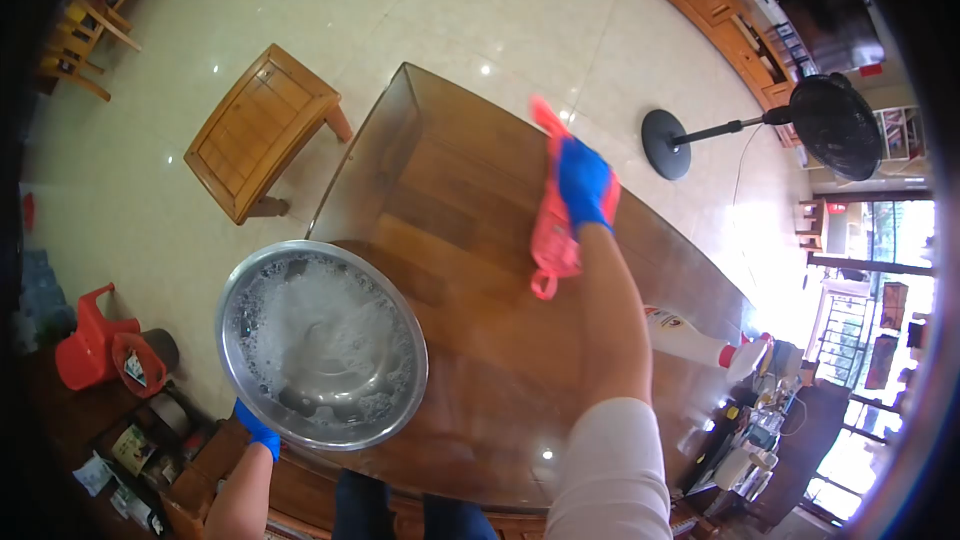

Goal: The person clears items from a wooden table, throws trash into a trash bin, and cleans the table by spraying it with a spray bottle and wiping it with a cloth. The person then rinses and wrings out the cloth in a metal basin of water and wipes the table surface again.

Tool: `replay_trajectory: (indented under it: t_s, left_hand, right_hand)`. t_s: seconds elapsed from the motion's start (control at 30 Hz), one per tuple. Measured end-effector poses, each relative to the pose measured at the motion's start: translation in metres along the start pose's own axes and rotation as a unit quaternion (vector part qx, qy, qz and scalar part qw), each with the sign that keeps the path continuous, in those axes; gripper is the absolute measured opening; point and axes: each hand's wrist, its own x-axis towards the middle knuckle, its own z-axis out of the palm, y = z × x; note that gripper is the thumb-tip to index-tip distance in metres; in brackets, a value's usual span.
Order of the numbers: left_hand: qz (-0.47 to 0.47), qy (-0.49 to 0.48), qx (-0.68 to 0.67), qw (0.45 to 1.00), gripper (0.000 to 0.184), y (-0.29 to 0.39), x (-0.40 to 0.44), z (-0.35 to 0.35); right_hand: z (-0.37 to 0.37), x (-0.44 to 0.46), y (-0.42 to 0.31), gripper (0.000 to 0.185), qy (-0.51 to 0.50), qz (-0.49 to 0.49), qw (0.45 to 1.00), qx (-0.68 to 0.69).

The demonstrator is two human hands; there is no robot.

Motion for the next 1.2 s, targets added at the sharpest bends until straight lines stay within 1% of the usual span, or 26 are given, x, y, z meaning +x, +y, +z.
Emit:
replay_trajectory:
  t_s: [0.03,0.07,0.1,0.13,0.17,0.2,0.23,0.27,0.33,0.37,0.47,0.57,0.6,0.63,0.7,0.73,0.77,0.83,0.9,0.93,1.0,1.03,1.07,1.1,1.13,1.2]
  left_hand:
    - [0.003,0.0,-0.006,1.0,0.026,0.012,0.0,0.002]
    - [0.023,0.004,0.039,0.999,0.026,0.025,-0.001,0.002]
    - [0.043,0.005,0.086,0.995,0.026,0.031,-0.002,0.002]
    - [0.019,0.006,0.045,0.999,0.025,0.014,0.0,0.0]
    - [-0.006,0.009,0.005,1.0,0.024,-0.003,0.003,0.0]
    - [0.06,-0.006,0.057,0.997,0.022,-0.003,0.003,-0.003]
    - [0.129,-0.021,0.102,0.986,0.021,-0.001,0.004,0.001]
    - [0.144,-0.039,0.103,0.983,0.021,-0.001,0.006,0.0]
    - [0.051,-0.096,0.119,0.987,0.026,-0.008,0.011,-0.01]
    - [0.064,-0.113,0.123,0.984,0.026,-0.013,0.015,-0.006]
    - [0.076,-0.091,-0.031,0.992,0.034,-0.05,0.031,-0.01]
    - [0.056,-0.071,-0.076,0.993,0.036,-0.059,0.04,-0.01]
    - [0.103,-0.08,0.069,0.989,0.038,-0.01,0.019,-0.009]
    - [0.103,-0.046,0.011,0.994,0.039,-0.024,0.024,-0.005]
    - [0.042,-0.064,-0.091,0.993,0.039,-0.042,0.037,-0.004]
    - [0.021,-0.059,-0.087,0.994,0.039,-0.016,0.024,-0.003]
    - [0.083,-0.103,-0.005,0.991,0.039,-0.016,0.027,-0.007]
    - [0.163,-0.097,0.046,0.981,0.037,-0.012,0.029,-0.003]
    - [0.163,-0.131,0.06,0.976,0.036,0.013,0.021,-0.003]
    - [0.199,-0.127,0.122,0.964,0.031,0.007,0.027,-0.005]
    - [0.153,-0.145,0.073,0.975,0.029,0.027,0.019,-0.003]
    - [0.128,-0.156,0.082,0.976,0.029,0.039,0.013,-0.004]
    - [0.135,-0.16,0.082,0.974,0.029,0.035,0.016,-0.001]
    - [0.122,-0.165,0.059,0.977,0.029,0.026,0.024,-0.001]
    - [0.11,-0.17,0.035,0.979,0.029,0.022,0.029,-0.001]
    - [0.075,-0.172,-0.044,0.981,0.03,0.029,0.024,-0.001]
  right_hand:
    - [-0.027,-0.009,0.024,0.042,-0.087,0.051,0.993,-0.069]
    - [-0.022,-0.015,0.034,0.042,-0.081,0.05,0.993,-0.069]
    - [-0.002,-0.024,0.048,0.041,0.072,0.02,0.99,-0.118]
    - [0.009,-0.032,0.059,0.041,0.222,-0.007,0.961,-0.164]
    - [-0.003,-0.035,0.021,0.043,0.059,0.09,0.994,0.006]
    - [0.012,-0.033,-0.008,0.045,0.057,0.018,0.993,-0.103]
    - [0.047,-0.029,-0.031,0.043,0.202,-0.145,0.953,-0.174]
    - [0.054,-0.032,-0.081,0.048,0.193,-0.155,0.958,-0.143]
    - [0.048,-0.054,-0.159,0.056,0.143,-0.098,0.969,0.177]
    - [0.026,-0.069,-0.171,0.052,0.138,-0.138,0.97,0.144]
    - [0.0,-0.128,-0.125,0.05,0.076,-0.192,0.966,0.158]
    - [-0.041,-0.256,-0.03,0.051,0.013,-0.129,0.984,0.123]
    - [-0.061,-0.31,0.004,0.052,-0.036,-0.121,0.985,0.12]
    - [-0.075,-0.367,0.04,0.049,-0.081,-0.102,0.986,0.106]
    - [-0.1,-0.479,0.111,0.046,-0.103,0.023,0.983,0.151]
    - [-0.099,-0.533,0.155,0.046,-0.109,0.097,0.986,0.076]
    - [-0.117,-0.555,0.165,0.046,-0.118,0.11,0.983,0.081]
    - [-0.133,-0.585,0.173,0.051,0.049,0.315,0.948,0.007]
    - [-0.109,-0.593,0.142,0.055,0.086,0.366,0.926,0.006]
    - [-0.094,-0.601,0.104,0.056,0.088,0.36,0.927,0.062]
    - [-0.054,-0.613,0.003,0.061,0.059,0.337,0.922,0.179]
    - [-0.047,-0.609,-0.059,0.063,-0.079,0.292,0.951,0.066]
    - [-0.061,-0.595,-0.125,0.063,-0.119,0.269,0.952,0.085]
    - [-0.052,-0.594,-0.185,0.062,-0.15,0.257,0.943,0.146]
    - [-0.044,-0.599,-0.232,0.06,-0.185,0.155,0.957,0.159]
    - [-0.024,-0.607,-0.311,0.054,-0.149,0.053,0.947,0.279]
